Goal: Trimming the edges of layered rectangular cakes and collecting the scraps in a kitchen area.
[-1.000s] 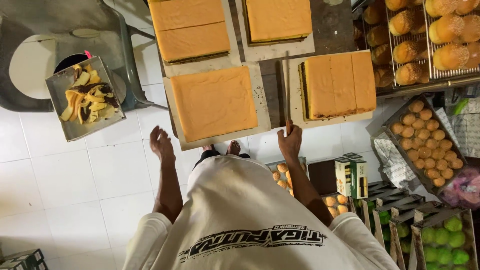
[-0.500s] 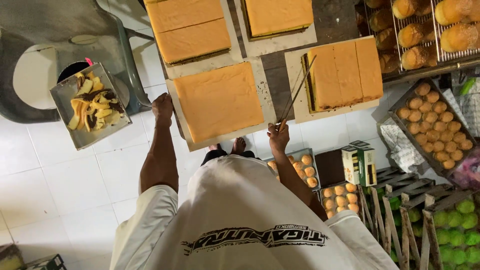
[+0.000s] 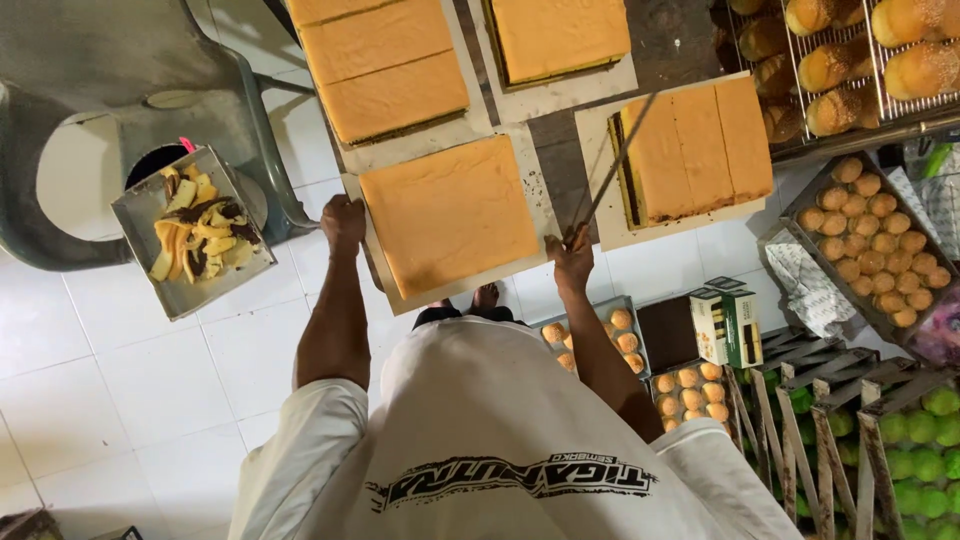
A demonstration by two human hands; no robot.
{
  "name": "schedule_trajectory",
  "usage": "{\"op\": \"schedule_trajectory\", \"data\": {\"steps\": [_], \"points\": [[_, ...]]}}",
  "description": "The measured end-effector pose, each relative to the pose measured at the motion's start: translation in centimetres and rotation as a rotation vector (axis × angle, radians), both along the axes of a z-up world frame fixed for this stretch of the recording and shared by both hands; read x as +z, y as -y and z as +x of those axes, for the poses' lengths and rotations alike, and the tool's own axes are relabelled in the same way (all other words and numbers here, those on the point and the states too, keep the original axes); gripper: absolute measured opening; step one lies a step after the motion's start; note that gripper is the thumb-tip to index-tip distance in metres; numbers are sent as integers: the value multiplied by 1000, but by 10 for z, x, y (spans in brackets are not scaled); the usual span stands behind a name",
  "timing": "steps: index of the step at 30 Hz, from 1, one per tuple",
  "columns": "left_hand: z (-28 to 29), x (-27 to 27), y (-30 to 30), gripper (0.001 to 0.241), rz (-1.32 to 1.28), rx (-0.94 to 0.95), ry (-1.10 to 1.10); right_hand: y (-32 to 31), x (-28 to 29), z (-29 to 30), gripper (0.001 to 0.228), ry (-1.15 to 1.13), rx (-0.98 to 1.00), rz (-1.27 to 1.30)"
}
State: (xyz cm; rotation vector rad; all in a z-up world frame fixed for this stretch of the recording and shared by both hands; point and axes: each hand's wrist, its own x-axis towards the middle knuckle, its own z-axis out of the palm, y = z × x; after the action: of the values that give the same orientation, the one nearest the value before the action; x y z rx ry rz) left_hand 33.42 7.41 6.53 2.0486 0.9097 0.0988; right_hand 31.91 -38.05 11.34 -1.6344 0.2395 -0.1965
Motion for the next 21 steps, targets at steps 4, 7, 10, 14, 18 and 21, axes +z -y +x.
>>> {"op": "schedule_trajectory", "data": {"steps": [4,7,10,14,18,21], "points": [[-21,23,3,22,-76,-138,71,14,-36,-2,26,-63,74,166],[-26,50,9,19,-171,-154,104,7,-22,0,22,-47,61,160],[-35,52,13,18,-76,-202,90,2,4,4,24,-95,5,193],[-65,24,21,16,-171,-129,89,8,31,15,29,-108,3,-199],[-100,-16,43,20,-333,3,-9,25,20,38,24,-115,33,-544],[-134,0,75,17,-349,-100,20,36,18,64,18,-81,39,-698]]}}
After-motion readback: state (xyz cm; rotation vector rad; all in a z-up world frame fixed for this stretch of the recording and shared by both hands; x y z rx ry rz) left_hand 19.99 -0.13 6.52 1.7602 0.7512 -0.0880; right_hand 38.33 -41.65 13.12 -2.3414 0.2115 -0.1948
